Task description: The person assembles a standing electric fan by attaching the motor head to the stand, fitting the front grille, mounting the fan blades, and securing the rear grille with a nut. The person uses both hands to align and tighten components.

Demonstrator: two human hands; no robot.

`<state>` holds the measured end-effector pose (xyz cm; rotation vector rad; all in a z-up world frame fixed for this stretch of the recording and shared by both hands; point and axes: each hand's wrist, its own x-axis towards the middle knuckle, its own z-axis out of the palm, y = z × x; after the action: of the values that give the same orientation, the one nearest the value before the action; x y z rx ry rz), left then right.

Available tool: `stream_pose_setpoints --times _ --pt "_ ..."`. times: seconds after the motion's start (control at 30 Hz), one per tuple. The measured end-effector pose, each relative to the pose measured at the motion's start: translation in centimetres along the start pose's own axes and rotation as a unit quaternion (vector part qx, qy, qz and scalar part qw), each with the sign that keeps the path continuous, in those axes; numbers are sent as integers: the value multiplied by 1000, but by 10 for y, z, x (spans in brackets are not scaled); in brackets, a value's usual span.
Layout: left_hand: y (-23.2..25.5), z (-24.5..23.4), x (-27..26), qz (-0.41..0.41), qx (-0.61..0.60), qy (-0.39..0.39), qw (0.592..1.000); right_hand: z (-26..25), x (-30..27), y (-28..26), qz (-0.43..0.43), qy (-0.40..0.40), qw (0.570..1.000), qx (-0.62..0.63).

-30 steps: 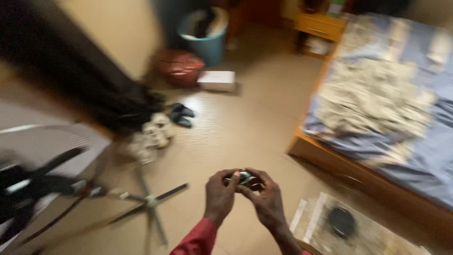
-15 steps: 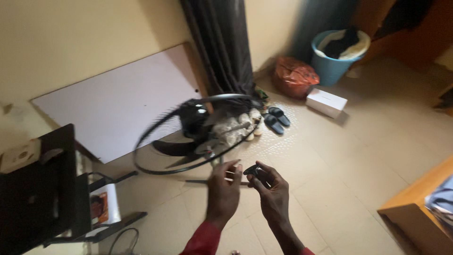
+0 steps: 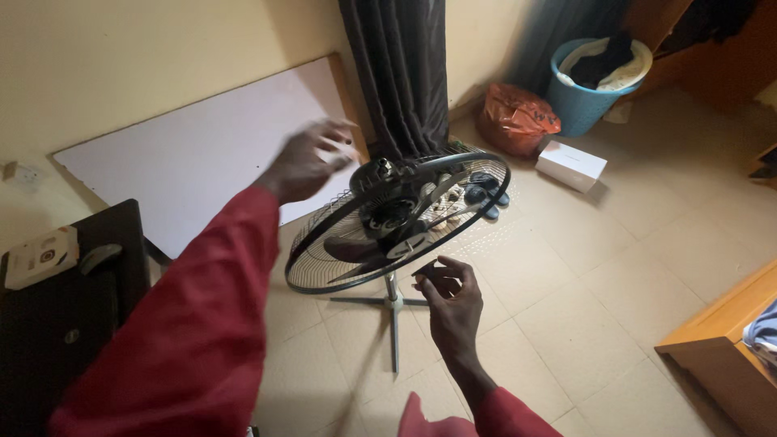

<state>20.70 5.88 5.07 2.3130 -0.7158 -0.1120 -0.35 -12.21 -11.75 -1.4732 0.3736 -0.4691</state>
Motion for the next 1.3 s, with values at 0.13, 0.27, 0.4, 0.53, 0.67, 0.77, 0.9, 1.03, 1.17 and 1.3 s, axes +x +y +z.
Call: stream_pose_setpoints --times 0.13,0.27,0.4,0.53,0.67,0.77,0.9,1.03,1.17,1.3 --pt "-30 20 34 -51 -19 -134 989 15 5 8 8 27 1000 7" --pt "-55 45 46 -10 -59 -183 981 21 3 16 35 35 999 2" --pt "-65 54 52 -11 -35 -173 984 30 8 18 -10 43 999 26" --pt "-65 56 53 -30 -59 -174 982 34 11 19 7 60 998 -4" --pt "-61 52 49 -42 -60 -187 980 38 14 14 6 63 998 9" --pt "-58 55 51 -2 -54 -171 984 35 15 11 -1 65 998 -10" --pt "-66 58 52 -7 -11 -160 987 39 16 11 -25 71 997 -10" --pt "-73 61 53 14 -40 -137 990 39 16 12 -27 78 996 -23" --pt "-75 62 52 30 -63 -139 988 39 16 11 -16 84 996 -35" --pt "-72 61 50 22 -74 -145 986 38 18 7 14 63 998 19"
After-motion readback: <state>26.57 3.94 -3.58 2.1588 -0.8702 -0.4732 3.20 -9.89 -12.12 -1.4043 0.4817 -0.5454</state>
